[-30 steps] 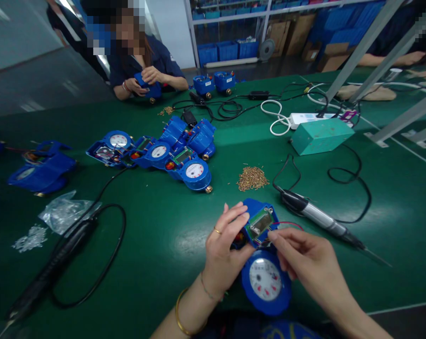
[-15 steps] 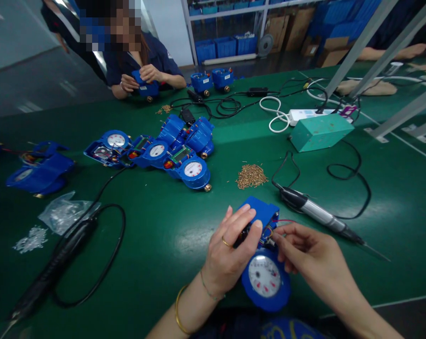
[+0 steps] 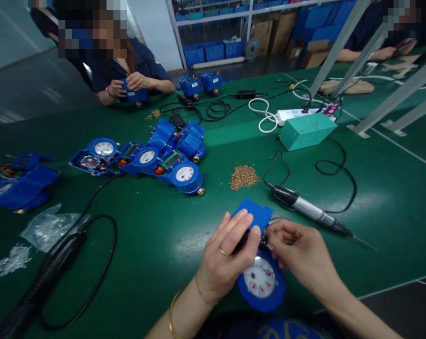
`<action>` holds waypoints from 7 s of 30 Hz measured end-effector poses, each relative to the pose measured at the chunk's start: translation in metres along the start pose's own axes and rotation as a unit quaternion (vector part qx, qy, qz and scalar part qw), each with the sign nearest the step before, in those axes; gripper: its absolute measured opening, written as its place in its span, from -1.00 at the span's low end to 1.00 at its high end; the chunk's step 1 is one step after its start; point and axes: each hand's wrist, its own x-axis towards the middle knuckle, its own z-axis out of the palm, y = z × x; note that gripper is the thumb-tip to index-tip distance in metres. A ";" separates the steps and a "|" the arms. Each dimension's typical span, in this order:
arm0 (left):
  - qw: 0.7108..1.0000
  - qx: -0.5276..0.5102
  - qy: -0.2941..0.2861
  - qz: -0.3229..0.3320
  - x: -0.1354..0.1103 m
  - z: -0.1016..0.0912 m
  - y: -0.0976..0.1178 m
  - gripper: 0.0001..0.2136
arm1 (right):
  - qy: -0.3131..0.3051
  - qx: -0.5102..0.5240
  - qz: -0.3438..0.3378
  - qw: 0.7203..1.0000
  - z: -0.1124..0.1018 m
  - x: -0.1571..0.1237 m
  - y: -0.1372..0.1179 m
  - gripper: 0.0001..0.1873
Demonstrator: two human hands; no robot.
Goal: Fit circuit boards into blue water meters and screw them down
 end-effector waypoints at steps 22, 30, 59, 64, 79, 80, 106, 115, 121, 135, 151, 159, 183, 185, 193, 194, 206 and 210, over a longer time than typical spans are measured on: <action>0.807 -0.382 0.098 -0.439 -0.015 0.022 0.009 -0.40 | 0.184 -0.328 -0.506 0.776 0.006 -0.004 0.018 -0.84; 0.808 -0.389 0.116 -0.428 -0.016 0.025 0.007 -0.40 | 0.174 -0.286 -0.466 0.819 0.009 -0.002 0.021 -0.82; 0.839 -0.377 0.089 -0.383 -0.013 0.024 -0.002 -0.36 | -0.109 -0.021 -0.129 0.985 -0.013 0.002 0.017 -0.70; 0.774 -0.446 0.089 -0.441 -0.010 0.022 0.000 -0.36 | -0.023 -0.160 -0.312 0.936 -0.010 -0.001 0.017 -0.84; 0.823 -0.384 0.081 -0.411 -0.014 0.025 0.000 -0.38 | 0.104 -0.418 -0.524 0.735 -0.006 -0.005 0.012 -0.72; 0.819 -0.387 0.082 -0.415 -0.014 0.025 0.000 -0.38 | 0.105 -0.418 -0.523 0.735 -0.006 -0.005 0.013 -0.71; 0.756 -0.442 0.113 -0.469 -0.010 0.024 0.006 -0.41 | 0.167 -0.433 -0.499 0.732 0.002 -0.008 0.021 -0.72; 0.741 -0.463 0.119 -0.471 -0.010 0.023 0.005 -0.41 | 0.176 -0.409 -0.505 0.740 -0.005 -0.004 0.027 -0.83; 0.745 -0.464 0.115 -0.465 -0.009 0.021 0.005 -0.42 | 0.103 -0.424 -0.558 0.705 -0.013 0.005 0.022 -0.83; 0.748 -0.468 0.103 -0.458 -0.009 0.022 0.004 -0.43 | -0.139 -0.242 -0.354 0.893 -0.031 0.007 0.002 -0.78; 0.903 -0.271 0.148 -0.298 -0.015 0.028 0.001 -0.42 | 0.012 -0.084 -0.163 0.983 -0.001 -0.007 0.017 -0.68; 0.922 -0.240 0.138 -0.270 -0.015 0.023 0.000 -0.44 | -0.025 -0.043 -0.095 0.994 -0.006 -0.007 0.020 -0.61; 0.909 -0.265 0.127 -0.297 -0.016 0.023 -0.001 -0.42 | 0.039 -0.070 -0.107 0.991 0.003 -0.021 0.009 -0.66; 0.911 -0.263 0.128 -0.291 -0.016 0.023 -0.001 -0.43 | 0.041 -0.069 -0.101 0.992 0.004 -0.021 0.007 -0.65; 0.913 -0.260 0.112 -0.295 -0.013 0.020 -0.002 -0.46 | 0.015 -0.056 -0.069 0.996 -0.002 -0.016 0.010 -0.62; 0.910 -0.262 0.112 -0.301 -0.013 0.020 -0.001 -0.46 | 0.000 -0.062 -0.075 0.995 -0.004 -0.014 0.011 -0.62; 0.857 -0.332 0.098 -0.383 -0.021 0.026 0.001 -0.40 | 0.040 -0.088 -0.088 0.991 0.001 -0.018 0.013 -0.60; 0.853 -0.335 0.102 -0.388 -0.020 0.027 0.001 -0.41 | 0.045 -0.118 -0.123 0.984 -0.001 -0.015 0.017 -0.61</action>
